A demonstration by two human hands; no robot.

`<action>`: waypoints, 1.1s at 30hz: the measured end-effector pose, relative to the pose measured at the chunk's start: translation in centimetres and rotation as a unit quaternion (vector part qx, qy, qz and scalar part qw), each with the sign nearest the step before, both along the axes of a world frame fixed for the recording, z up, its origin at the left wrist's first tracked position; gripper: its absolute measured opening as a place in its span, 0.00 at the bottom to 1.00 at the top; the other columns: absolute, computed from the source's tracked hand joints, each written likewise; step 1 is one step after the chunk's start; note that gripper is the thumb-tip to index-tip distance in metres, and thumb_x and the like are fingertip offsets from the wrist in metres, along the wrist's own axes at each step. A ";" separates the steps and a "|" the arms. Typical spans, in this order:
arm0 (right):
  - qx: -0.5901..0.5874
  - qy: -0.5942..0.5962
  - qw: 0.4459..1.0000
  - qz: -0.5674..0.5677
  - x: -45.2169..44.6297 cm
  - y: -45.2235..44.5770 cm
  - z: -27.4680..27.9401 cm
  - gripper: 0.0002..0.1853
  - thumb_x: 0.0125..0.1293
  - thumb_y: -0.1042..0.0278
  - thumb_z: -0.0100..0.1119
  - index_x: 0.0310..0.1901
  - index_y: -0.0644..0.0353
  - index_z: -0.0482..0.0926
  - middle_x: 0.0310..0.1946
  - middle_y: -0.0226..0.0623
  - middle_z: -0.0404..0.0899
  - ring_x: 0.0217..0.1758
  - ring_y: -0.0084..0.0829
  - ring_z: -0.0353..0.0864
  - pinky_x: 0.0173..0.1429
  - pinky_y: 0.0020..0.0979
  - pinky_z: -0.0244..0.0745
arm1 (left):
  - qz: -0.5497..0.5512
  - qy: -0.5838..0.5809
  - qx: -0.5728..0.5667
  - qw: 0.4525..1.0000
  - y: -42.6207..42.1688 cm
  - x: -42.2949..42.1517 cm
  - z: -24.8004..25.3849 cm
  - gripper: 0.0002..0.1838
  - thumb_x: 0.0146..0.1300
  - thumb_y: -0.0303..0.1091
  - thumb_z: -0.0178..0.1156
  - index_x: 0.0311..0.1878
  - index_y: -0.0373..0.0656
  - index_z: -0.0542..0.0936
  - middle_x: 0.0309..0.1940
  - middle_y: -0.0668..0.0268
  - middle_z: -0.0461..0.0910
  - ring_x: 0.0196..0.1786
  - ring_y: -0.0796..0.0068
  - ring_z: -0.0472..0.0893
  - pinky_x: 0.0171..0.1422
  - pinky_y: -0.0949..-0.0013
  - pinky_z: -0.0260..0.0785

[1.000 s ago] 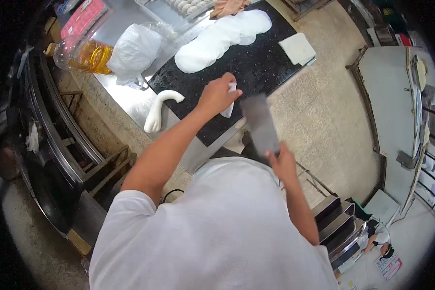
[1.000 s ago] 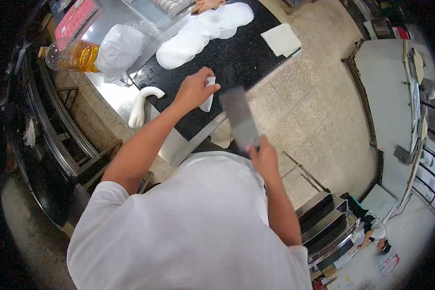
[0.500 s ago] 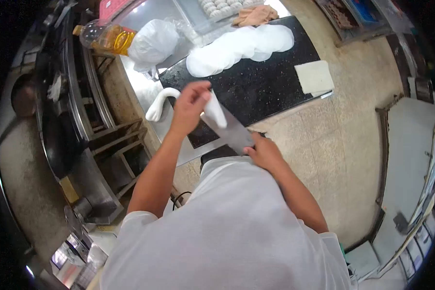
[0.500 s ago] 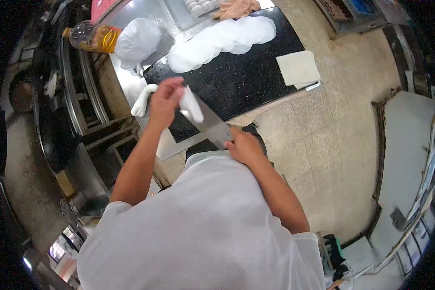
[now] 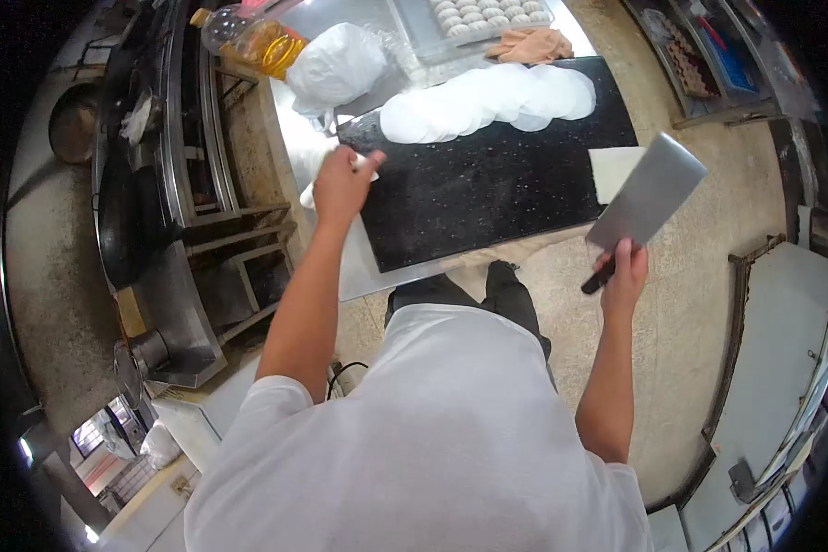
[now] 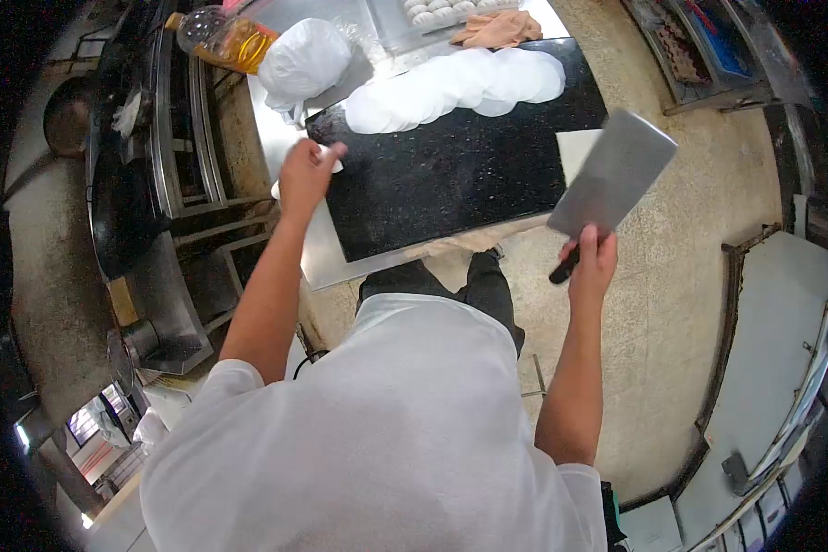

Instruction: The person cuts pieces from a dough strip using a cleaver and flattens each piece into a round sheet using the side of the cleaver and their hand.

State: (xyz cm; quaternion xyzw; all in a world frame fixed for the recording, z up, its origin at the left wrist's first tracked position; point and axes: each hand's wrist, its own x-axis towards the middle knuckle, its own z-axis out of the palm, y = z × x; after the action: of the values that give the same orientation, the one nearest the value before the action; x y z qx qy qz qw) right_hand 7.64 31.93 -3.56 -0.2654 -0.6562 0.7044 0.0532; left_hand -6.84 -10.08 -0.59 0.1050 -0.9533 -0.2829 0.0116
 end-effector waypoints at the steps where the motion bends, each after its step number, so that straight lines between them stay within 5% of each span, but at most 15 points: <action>1: -0.067 0.012 0.995 -0.067 -1.3 -0.7 -1.1 0.13 0.79 0.56 0.57 0.42 0.56 0.71 0.25 0.31 0.73 0.22 0.24 0.73 0.28 0.28 0.71 | -0.014 -0.060 -0.084 0.995 0.0 0.8 0.1 0.27 0.60 0.54 0.74 0.38 0.36 0.80 0.36 0.54 0.83 0.40 0.54 0.83 0.45 0.54 0.74; 3: -0.116 -0.169 0.971 -0.127 -2.6 -1.4 -3.0 0.12 0.79 0.56 0.56 0.44 0.55 0.69 0.25 0.30 0.73 0.20 0.25 0.72 0.25 0.29 0.71 | -0.036 0.002 -0.111 0.993 -1.0 2.0 -2.9 0.30 0.55 0.59 0.76 0.34 0.38 0.77 0.35 0.53 0.81 0.40 0.48 0.82 0.44 0.50 0.72; 6: -0.161 -0.143 0.964 -0.155 -1.7 -4.8 -1.2 0.10 0.79 0.59 0.56 0.45 0.55 0.69 0.25 0.29 0.72 0.19 0.24 0.72 0.24 0.29 0.71 | -0.053 0.095 -0.052 0.993 -2.3 1.6 -5.7 0.25 0.57 0.50 0.76 0.35 0.39 0.76 0.35 0.54 0.80 0.40 0.48 0.81 0.44 0.50 0.72; 8: -0.117 -0.152 0.976 -0.105 0.6 -7.8 0.4 0.08 0.78 0.63 0.57 0.46 0.54 0.70 0.25 0.29 0.73 0.19 0.23 0.72 0.23 0.30 0.71 | -0.083 0.185 -0.026 0.979 -3.5 2.4 -6.8 0.19 0.60 0.42 0.76 0.39 0.37 0.79 0.34 0.56 0.80 0.34 0.55 0.81 0.41 0.56 0.75; 12: 0.085 -0.183 0.974 0.098 2.8 -14.6 2.9 0.09 0.75 0.68 0.58 0.52 0.55 0.72 0.25 0.34 0.75 0.20 0.30 0.78 0.26 0.33 0.75 | -0.062 0.130 0.088 0.986 -5.5 3.6 -6.6 0.17 0.60 0.39 0.75 0.44 0.38 0.81 0.37 0.55 0.82 0.33 0.59 0.83 0.41 0.61 0.77; 13: 0.310 -0.085 0.920 0.224 2.0 -16.8 4.5 0.09 0.74 0.69 0.57 0.52 0.57 0.72 0.27 0.39 0.77 0.24 0.38 0.82 0.29 0.38 0.77 | -0.081 0.142 0.092 0.982 -5.8 3.7 -6.7 0.17 0.60 0.38 0.75 0.45 0.38 0.82 0.38 0.55 0.83 0.33 0.61 0.84 0.41 0.62 0.78; 14: 0.509 0.021 0.793 0.335 1.1 -18.9 5.9 0.09 0.73 0.69 0.56 0.51 0.58 0.71 0.30 0.45 0.79 0.28 0.46 0.85 0.32 0.42 0.80 | -0.100 0.155 0.096 0.978 -6.2 3.9 -6.7 0.17 0.61 0.37 0.75 0.47 0.38 0.82 0.39 0.55 0.83 0.33 0.62 0.84 0.41 0.63 0.78; 17: 0.559 -0.016 0.716 0.418 -1.4 -24.6 8.4 0.09 0.72 0.70 0.51 0.51 0.60 0.71 0.37 0.53 0.81 0.39 0.57 0.86 0.41 0.52 0.80 | -0.142 0.166 0.117 0.969 -7.0 3.8 -7.3 0.15 0.61 0.32 0.73 0.49 0.38 0.83 0.40 0.55 0.84 0.34 0.59 0.85 0.42 0.61 0.79; 20: 0.552 -0.103 0.685 0.464 -4.1 -27.6 8.3 0.07 0.73 0.71 0.47 0.49 0.59 0.70 0.41 0.53 0.82 0.44 0.58 0.86 0.47 0.55 0.80 | -0.168 0.114 0.097 0.974 -7.7 3.8 -7.3 0.15 0.60 0.28 0.69 0.50 0.38 0.83 0.41 0.55 0.84 0.37 0.54 0.85 0.46 0.59 0.79; 24: 0.536 -0.087 0.706 0.455 -3.0 -25.9 6.5 0.08 0.72 0.72 0.46 0.50 0.59 0.70 0.42 0.54 0.82 0.44 0.59 0.86 0.47 0.55 0.80 | -0.183 0.096 0.076 0.975 -7.9 3.6 -5.7 0.14 0.61 0.27 0.65 0.50 0.38 0.82 0.41 0.54 0.84 0.40 0.48 0.84 0.51 0.56 0.78; 27: 0.497 -0.122 0.721 0.467 -0.4 -22.8 6.3 0.08 0.71 0.74 0.47 0.50 0.59 0.70 0.44 0.56 0.82 0.44 0.58 0.86 0.45 0.54 0.79 | -0.191 0.151 0.141 0.960 -8.2 2.7 -5.3 0.12 0.66 0.37 0.64 0.44 0.38 0.83 0.38 0.54 0.83 0.41 0.45 0.83 0.51 0.52 0.76; 29: 0.444 -0.156 0.773 0.426 3.3 -21.2 5.9 0.06 0.70 0.73 0.53 0.46 0.61 0.72 0.40 0.55 0.84 0.43 0.57 0.86 0.43 0.52 0.79 | -0.212 -0.028 0.030 0.977 -8.5 3.0 -1.9 0.18 0.68 0.46 0.63 0.34 0.38 0.81 0.37 0.53 0.83 0.45 0.46 0.82 0.45 0.49 0.76; 31: 0.381 -0.169 0.832 0.365 7.3 -19.3 5.1 0.06 0.70 0.71 0.57 0.45 0.61 0.74 0.37 0.54 0.84 0.40 0.56 0.86 0.41 0.50 0.78 | -0.235 -0.063 -0.028 0.970 -6.4 3.7 -0.5 0.22 0.71 0.49 0.61 0.29 0.39 0.81 0.34 0.56 0.83 0.45 0.48 0.82 0.40 0.50 0.74; 33: 0.306 -0.182 0.881 0.312 10.9 -17.1 5.5 0.07 0.69 0.69 0.61 0.43 0.62 0.75 0.33 0.54 0.84 0.37 0.55 0.86 0.39 0.47 0.78 | -0.473 -0.163 -0.137 0.855 -3.7 4.9 0.2 0.22 0.73 0.53 0.57 0.44 0.42 0.86 0.52 0.54 0.84 0.60 0.49 0.80 0.56 0.49 0.76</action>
State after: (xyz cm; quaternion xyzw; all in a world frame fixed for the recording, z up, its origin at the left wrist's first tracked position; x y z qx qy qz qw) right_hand 18.56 14.79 1.95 -0.1413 -0.8861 0.3877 -0.2110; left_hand -1.96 -13.75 -0.42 -0.3167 -0.9054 -0.0997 -0.2647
